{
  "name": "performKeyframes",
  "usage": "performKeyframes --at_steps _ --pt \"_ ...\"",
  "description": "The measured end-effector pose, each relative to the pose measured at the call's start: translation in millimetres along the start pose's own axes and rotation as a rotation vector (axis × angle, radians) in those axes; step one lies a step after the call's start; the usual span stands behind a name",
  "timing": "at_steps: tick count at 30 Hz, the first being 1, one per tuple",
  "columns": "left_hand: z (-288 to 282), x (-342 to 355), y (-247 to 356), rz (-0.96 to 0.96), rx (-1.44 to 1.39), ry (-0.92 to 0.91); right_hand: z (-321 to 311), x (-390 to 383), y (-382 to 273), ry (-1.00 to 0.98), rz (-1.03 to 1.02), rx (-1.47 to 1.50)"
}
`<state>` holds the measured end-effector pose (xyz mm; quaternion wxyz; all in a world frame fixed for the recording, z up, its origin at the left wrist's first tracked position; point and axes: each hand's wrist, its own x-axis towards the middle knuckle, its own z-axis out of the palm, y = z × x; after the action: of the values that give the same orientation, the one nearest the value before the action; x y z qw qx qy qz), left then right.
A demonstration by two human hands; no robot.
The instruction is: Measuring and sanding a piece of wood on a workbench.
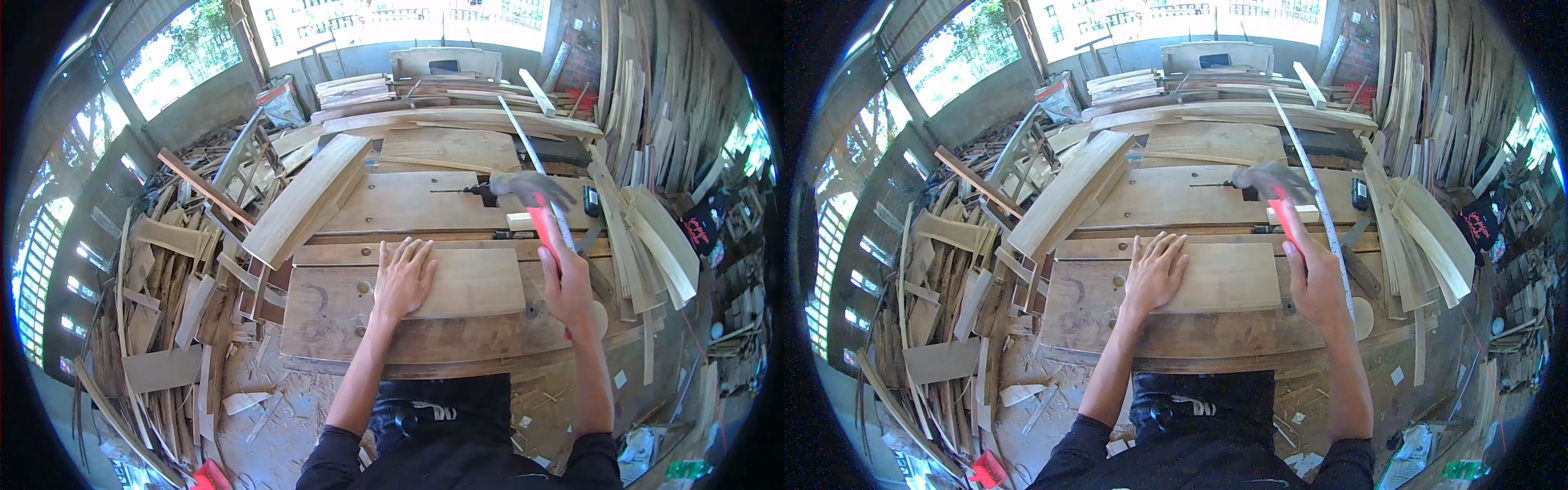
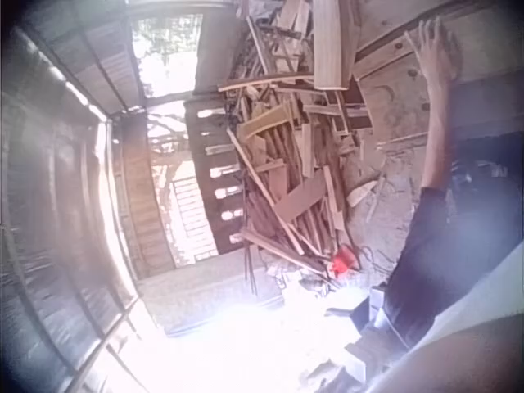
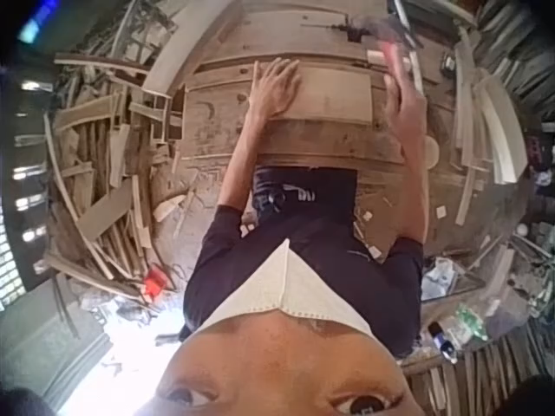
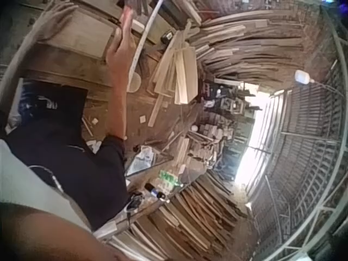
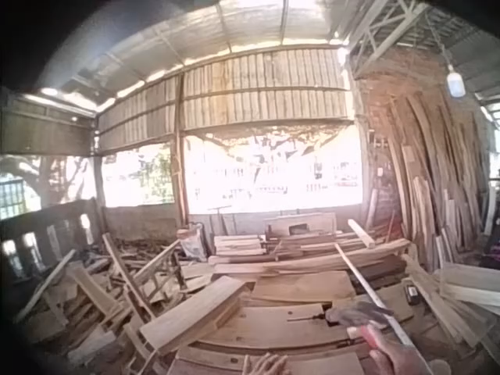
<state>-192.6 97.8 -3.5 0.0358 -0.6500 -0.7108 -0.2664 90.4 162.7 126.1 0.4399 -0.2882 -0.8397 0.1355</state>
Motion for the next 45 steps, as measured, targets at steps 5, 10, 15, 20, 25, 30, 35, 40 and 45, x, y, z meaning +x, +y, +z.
performKeyframes --at_steps 5,10,15,20,25,30,35,40,45 --pt "-5 3 5 -0.054 -0.047 -0.079 12 -28 14 -0.141 0.233 -0.036" --pt "-2 3 1 -0.045 -0.064 -0.046 36 -44 30 -0.394 0.220 -0.022" --pt "-1 1 -1 -0.059 -0.075 -0.022 17 -14 -2 -0.228 0.159 -0.020" --pt "-4 3 -1 -0.061 -0.069 -0.137 28 -24 -3 -0.109 0.022 0.021" --pt "-31 -6 -8 0.063 0.018 -0.288 35 -54 27 -0.454 0.200 -0.115" --pt "-40 -29 -18 0.087 -0.013 -0.285 12 -38 13 -0.268 0.124 -0.035" --pt "-40 -33 -17 0.042 -0.042 -0.261 0 -33 -21 -0.121 0.179 0.005" --pt "-41 -31 -10 0.042 -0.092 -0.216 -10 -76 -10 -0.352 0.258 -0.107" --pt "-42 -21 -10 -0.014 -0.148 -0.164 -14 -76 -7 -0.555 0.339 -0.201"
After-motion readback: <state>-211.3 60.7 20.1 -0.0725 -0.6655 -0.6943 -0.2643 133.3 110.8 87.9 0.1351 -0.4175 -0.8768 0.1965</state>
